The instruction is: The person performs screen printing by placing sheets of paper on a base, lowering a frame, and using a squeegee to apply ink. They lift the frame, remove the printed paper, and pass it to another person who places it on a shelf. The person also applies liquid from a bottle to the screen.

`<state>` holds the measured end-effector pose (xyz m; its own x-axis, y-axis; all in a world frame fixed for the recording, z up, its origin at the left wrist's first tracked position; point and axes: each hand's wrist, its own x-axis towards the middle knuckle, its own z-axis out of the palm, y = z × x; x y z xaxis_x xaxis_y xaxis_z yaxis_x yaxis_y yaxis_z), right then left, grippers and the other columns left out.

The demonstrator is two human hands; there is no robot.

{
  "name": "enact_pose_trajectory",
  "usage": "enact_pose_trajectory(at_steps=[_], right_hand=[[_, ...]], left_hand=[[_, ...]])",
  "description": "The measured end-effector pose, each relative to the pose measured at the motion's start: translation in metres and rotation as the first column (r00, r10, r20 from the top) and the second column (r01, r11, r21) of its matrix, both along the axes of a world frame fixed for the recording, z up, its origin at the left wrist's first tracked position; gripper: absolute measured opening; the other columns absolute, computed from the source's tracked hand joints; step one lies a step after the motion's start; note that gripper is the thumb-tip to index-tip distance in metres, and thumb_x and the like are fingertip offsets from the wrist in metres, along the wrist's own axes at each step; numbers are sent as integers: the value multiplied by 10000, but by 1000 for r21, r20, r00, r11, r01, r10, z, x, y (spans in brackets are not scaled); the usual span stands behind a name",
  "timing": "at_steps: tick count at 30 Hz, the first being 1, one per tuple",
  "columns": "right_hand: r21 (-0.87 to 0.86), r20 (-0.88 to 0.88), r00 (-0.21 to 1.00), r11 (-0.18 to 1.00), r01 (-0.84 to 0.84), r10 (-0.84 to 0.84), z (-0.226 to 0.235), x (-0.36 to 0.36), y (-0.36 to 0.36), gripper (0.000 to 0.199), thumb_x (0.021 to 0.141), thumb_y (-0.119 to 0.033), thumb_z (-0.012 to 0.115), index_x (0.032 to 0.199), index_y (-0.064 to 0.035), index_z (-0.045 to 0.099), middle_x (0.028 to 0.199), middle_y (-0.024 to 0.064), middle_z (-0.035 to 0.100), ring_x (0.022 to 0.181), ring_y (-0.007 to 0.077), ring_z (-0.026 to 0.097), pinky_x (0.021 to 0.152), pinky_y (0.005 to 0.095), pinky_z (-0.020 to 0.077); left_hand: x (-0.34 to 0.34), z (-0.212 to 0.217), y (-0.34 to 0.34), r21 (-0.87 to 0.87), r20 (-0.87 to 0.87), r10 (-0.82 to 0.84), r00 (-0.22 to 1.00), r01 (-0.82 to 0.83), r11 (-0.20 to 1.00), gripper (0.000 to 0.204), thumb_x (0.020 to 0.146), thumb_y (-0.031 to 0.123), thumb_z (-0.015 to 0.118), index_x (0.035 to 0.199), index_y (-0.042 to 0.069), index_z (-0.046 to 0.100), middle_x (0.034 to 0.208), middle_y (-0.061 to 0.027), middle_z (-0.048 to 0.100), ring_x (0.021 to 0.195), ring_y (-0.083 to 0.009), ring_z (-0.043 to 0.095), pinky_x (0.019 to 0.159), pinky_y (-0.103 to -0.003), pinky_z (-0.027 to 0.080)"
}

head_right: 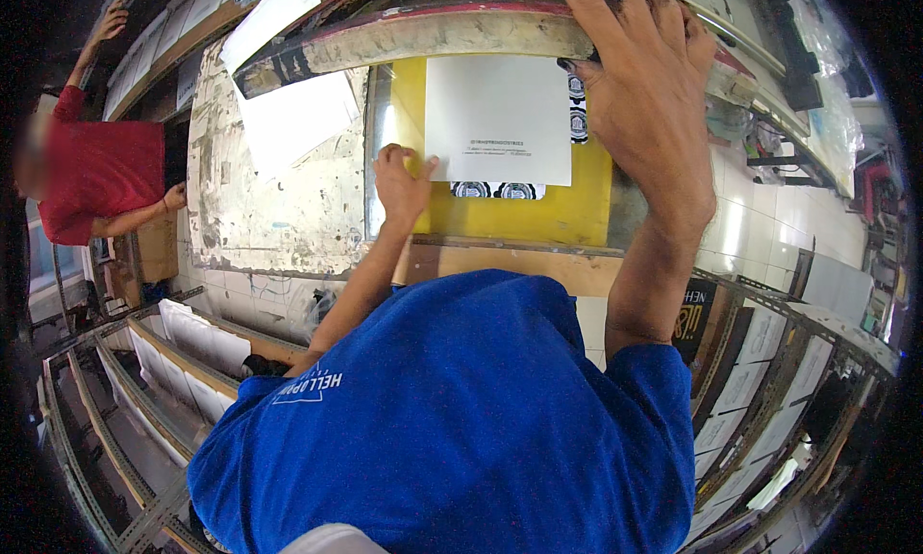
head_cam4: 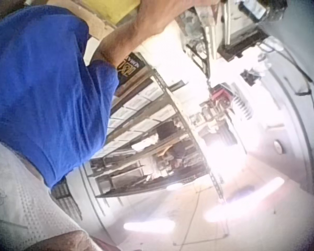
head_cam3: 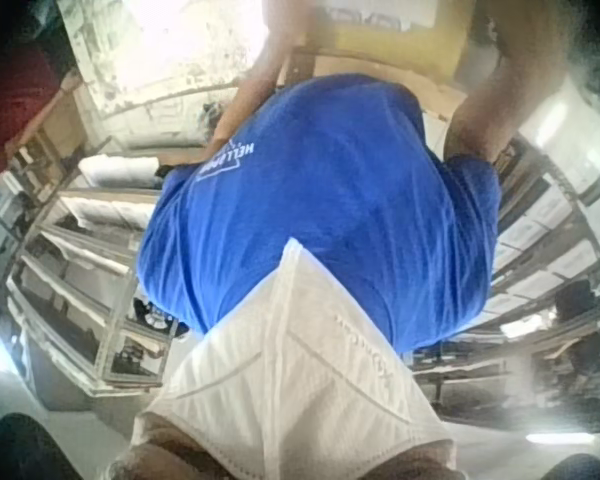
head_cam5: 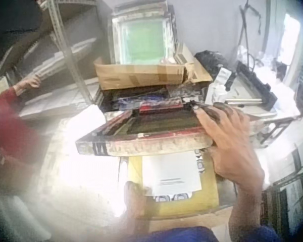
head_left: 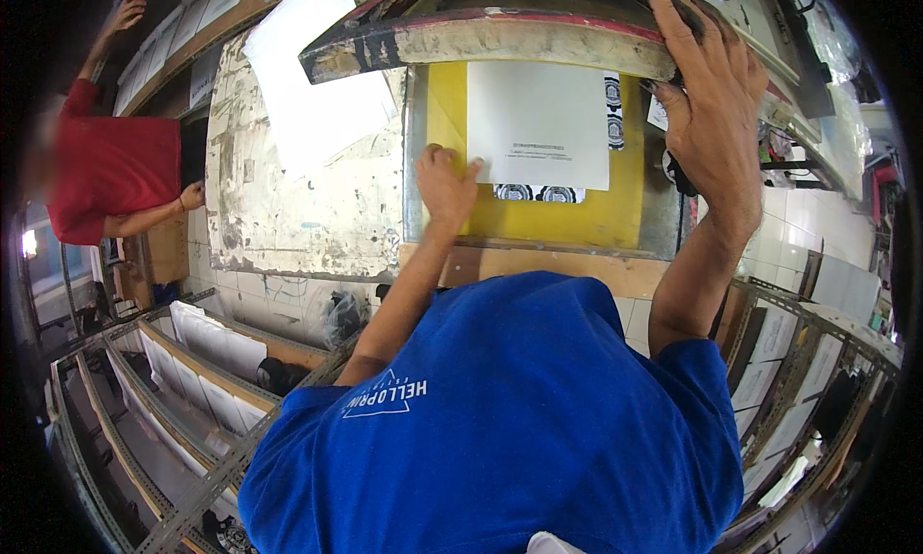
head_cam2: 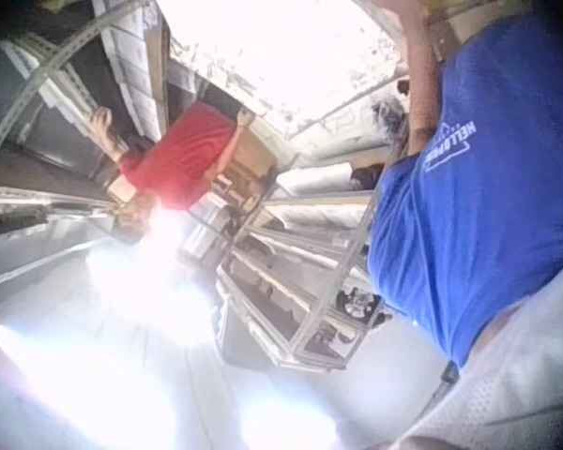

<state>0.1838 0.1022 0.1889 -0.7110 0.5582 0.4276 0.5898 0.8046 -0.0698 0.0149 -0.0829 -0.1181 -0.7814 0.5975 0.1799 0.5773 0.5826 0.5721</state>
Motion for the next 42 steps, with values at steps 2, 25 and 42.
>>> enact_pose_trajectory(at_steps=[2, 25, 42], right_hand=[[-1, -11, 1000, 1000, 2, -2, -3, -1, 1, 672, 806, -32, 629, 1465, -48, 499, 1421, 171, 513, 1392, 370, 382, 1171, 520, 245], [81, -9, 987, 984, -157, 159, -20, 20, 35, 855, 798, 4, 644, 1580, -247, 407, 1450, 123, 541, 1361, 325, 455, 1162, 524, 283], [-108, 26, 996, 991, -85, 88, -79, 44, -21, 660, 820, -126, 687, 1462, -163, 538, 1353, 83, 578, 1271, 285, 505, 1026, 522, 309]], left_hand=[[23, 3, -3, -74, -149, -6, 989, -5, 997, 434, 807, 266, 827, 1104, 24, 623, 1170, -160, 603, 1097, -367, 554, 914, -462, 435], [-103, 97, -31, 436, 474, -260, 841, 33, 899, 498, 914, -86, 609, 1354, 18, 402, 1003, -126, 703, 863, -148, 631, 766, -268, 504], [-217, 77, -199, 158, -424, 447, 788, -421, 893, 718, 881, 175, 796, 1480, -34, 460, 1085, -174, 690, 970, -315, 641, 902, -444, 490]])
